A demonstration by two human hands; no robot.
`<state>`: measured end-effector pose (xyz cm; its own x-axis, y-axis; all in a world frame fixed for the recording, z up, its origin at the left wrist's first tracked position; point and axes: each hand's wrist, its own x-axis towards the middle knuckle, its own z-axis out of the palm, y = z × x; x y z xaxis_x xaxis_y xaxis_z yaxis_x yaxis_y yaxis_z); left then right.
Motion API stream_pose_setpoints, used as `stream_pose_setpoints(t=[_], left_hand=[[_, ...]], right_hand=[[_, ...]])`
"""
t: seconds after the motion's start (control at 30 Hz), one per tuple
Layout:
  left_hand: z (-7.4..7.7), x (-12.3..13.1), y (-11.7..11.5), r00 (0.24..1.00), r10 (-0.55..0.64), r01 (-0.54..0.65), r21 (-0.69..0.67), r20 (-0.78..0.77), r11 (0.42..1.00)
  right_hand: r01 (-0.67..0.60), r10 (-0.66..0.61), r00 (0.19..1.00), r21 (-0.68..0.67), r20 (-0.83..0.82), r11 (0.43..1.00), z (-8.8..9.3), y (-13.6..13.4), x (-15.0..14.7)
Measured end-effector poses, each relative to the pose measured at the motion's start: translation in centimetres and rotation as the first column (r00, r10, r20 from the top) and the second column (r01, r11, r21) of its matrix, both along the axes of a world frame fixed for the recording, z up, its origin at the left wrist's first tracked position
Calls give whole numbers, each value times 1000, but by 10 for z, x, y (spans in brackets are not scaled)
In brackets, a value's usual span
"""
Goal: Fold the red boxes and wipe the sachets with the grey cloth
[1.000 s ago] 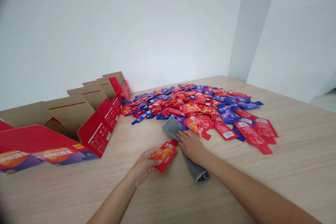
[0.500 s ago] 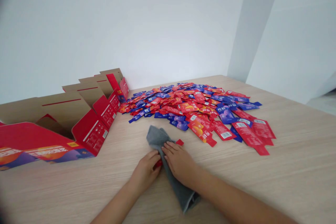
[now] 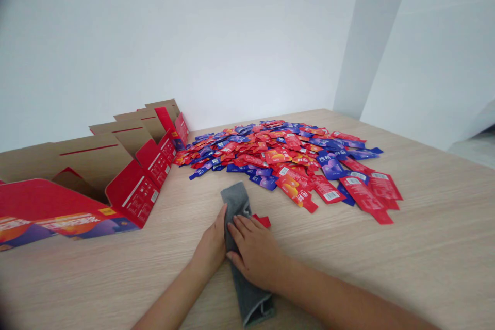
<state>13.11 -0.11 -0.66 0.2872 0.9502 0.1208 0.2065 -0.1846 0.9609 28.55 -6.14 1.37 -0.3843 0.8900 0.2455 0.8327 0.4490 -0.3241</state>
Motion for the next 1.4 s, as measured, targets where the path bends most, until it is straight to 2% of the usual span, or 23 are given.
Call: stream_pose_setpoints(t=[0.07, 0.2, 0.33, 0.43, 0.53, 0.6, 0.63, 0.7, 0.77, 0.83, 0.9, 1.03, 1.17, 1.3, 1.37, 1.4], left_hand=[[1, 0, -1, 997, 35, -31, -52, 66, 998], [2, 2, -3, 981, 80, -61, -113, 175, 992], [7, 2, -1, 980, 85, -64, -122, 180, 991], [15, -1, 6, 987, 107, -97, -88, 116, 991], [20, -4, 12, 987, 159, -159, -34, -10, 987], [20, -3, 14, 987, 154, -157, -115, -33, 981], [18, -2, 14, 991, 136, -136, -201, -10, 970], [13, 1, 13, 990, 110, -73, -362, 84, 929], [8, 3, 13, 974, 119, -33, -397, 195, 917], [4, 2, 14, 947, 137, -25, -359, 290, 933], [2, 0, 17, 930, 117, 21, -369, 348, 929], [1, -5, 21, 919, 53, 128, -422, 391, 898], [0, -8, 23, 929, 88, 113, -503, 358, 857], [-2, -7, 24, 935, 95, 116, -547, 343, 829], [-2, -7, 24, 924, 134, 90, -545, 357, 833], [-1, -6, 24, 917, 136, 93, -531, 376, 842]], right_hand=[[-61, 61, 998, -1, -24, 998, 3, -1, -4], [-97, 95, 989, -6, -115, 995, 1, 11, 7], [-106, 92, 961, -38, -260, 994, -1, 15, 19], [-3, -46, 897, -110, -440, 994, 2, 15, 28], [182, -245, 756, -164, -607, 970, 4, 17, 37], [271, -274, 715, -106, -643, 957, 3, 18, 40], [283, -244, 733, -42, -635, 958, 3, 17, 40], [232, -129, 815, 115, -565, 966, 2, 12, 35], [101, 4, 898, 214, -440, 972, 3, 5, 25], [-36, 99, 950, 211, -297, 977, 3, 0, 12], [-107, 129, 977, 134, -171, 985, 1, -1, 1], [-44, 44, 999, -3, -6, 999, -10, 15, 1], [168, -165, 985, -65, 48, 984, -17, 38, 33], [277, -277, 955, -20, -102, 961, -14, 41, 50], [247, -243, 955, 1, -169, 969, -12, 32, 40], [188, -183, 970, 16, -161, 982, -12, 26, 31]])
